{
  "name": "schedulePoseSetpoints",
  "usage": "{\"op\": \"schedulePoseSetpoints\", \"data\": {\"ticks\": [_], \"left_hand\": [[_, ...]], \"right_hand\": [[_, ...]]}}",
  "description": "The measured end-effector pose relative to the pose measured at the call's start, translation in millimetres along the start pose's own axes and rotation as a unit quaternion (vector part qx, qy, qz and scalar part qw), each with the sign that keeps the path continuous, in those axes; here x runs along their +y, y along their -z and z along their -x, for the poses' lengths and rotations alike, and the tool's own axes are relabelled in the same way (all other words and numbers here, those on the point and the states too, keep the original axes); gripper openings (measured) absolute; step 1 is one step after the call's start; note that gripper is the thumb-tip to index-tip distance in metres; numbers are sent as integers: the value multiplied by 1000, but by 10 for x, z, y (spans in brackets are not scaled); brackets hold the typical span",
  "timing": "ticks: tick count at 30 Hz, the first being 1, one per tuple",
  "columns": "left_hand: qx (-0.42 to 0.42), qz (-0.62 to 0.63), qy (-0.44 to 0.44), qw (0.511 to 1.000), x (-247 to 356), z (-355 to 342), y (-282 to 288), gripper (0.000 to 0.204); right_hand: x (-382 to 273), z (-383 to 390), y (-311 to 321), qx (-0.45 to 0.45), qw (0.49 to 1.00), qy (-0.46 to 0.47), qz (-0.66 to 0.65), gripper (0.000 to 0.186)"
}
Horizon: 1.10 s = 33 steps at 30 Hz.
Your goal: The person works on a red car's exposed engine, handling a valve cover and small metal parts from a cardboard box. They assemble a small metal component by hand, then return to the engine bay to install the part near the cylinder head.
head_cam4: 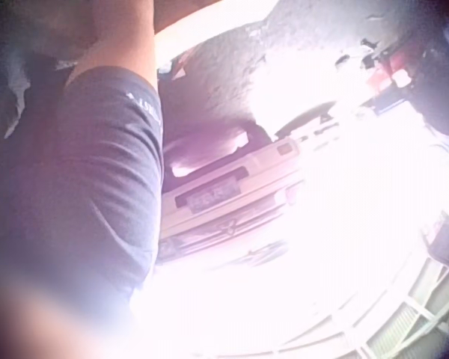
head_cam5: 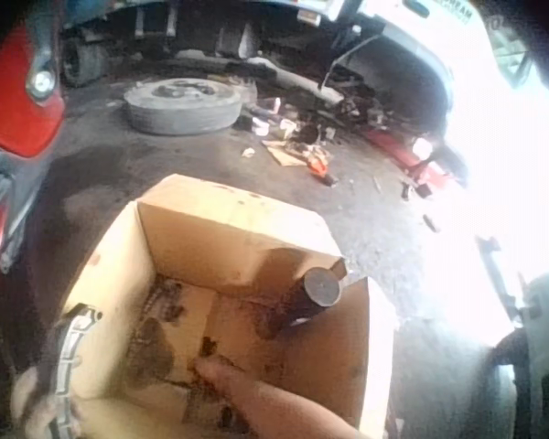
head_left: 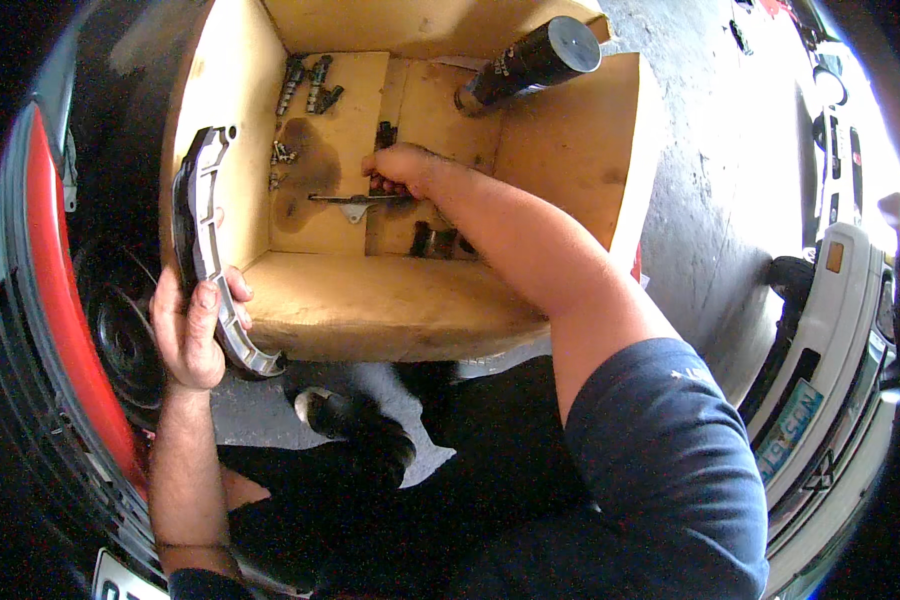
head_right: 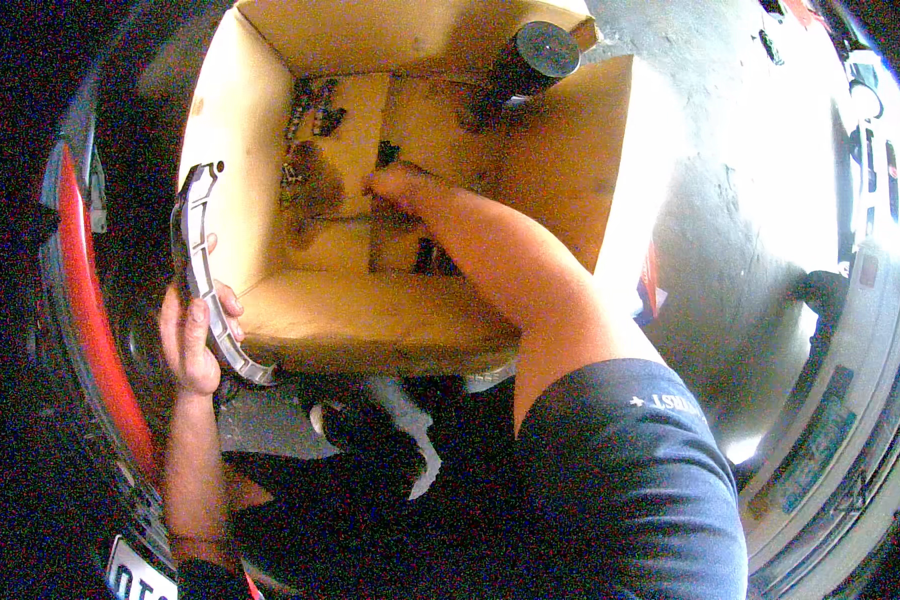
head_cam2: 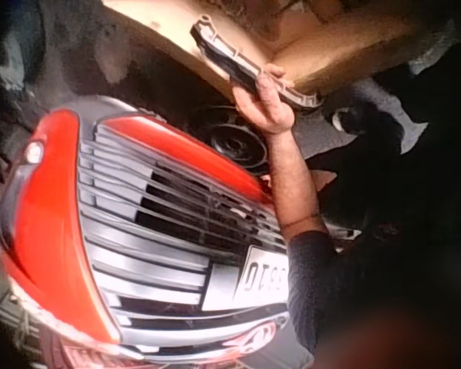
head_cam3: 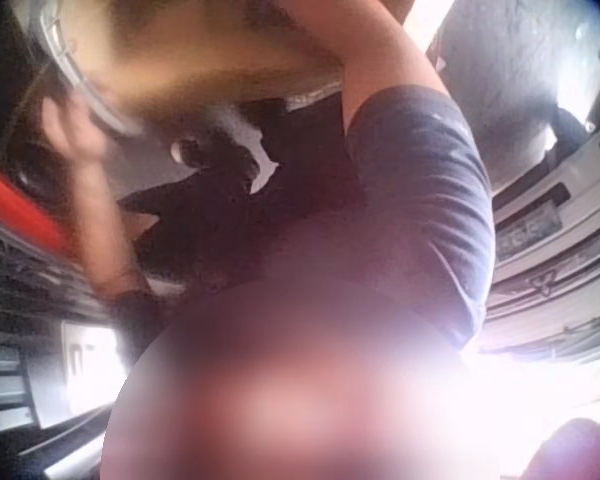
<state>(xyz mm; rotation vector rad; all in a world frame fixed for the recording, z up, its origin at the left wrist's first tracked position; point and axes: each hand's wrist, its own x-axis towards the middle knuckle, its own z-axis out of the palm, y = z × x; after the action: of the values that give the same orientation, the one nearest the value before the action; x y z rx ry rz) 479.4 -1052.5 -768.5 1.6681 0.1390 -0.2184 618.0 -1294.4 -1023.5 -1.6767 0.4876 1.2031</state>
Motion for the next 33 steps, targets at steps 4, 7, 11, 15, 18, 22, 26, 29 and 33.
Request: {"op": "schedulePoseSetpoints", "data": {"ticks": [4,7,11,15,18,22,26,29,33], "left_hand": [[1,-5,-20,1000,-48,-14,-7,69],[12,28,-6,1000,-47,-17,-4,65],[44,-15,-8,999,-26,4,-14,71],[58,-8,-26,998,-29,5,-39,73],[46,-18,-43,998,-17,-13,-54,69],[38,-17,-39,998,4,-36,-76,66],[59,-37,-43,997,15,-35,-112,66],[81,-42,-43,995,16,-21,-129,66],[83,-24,-38,996,12,-6,-115,67]], "right_hand": [[-157,184,36,-30,988,104,112,22],[-385,465,-173,55,969,168,174,34],[-654,995,-468,65,971,127,191,46],[-815,1416,-686,78,986,53,134,73],[-724,1255,-777,79,990,58,101,66],[-393,505,-858,78,959,171,210,57],[-213,57,-761,178,957,169,156,47],[-144,52,-457,143,969,198,26,48],[-214,1,-68,219,929,147,257,49]]}}
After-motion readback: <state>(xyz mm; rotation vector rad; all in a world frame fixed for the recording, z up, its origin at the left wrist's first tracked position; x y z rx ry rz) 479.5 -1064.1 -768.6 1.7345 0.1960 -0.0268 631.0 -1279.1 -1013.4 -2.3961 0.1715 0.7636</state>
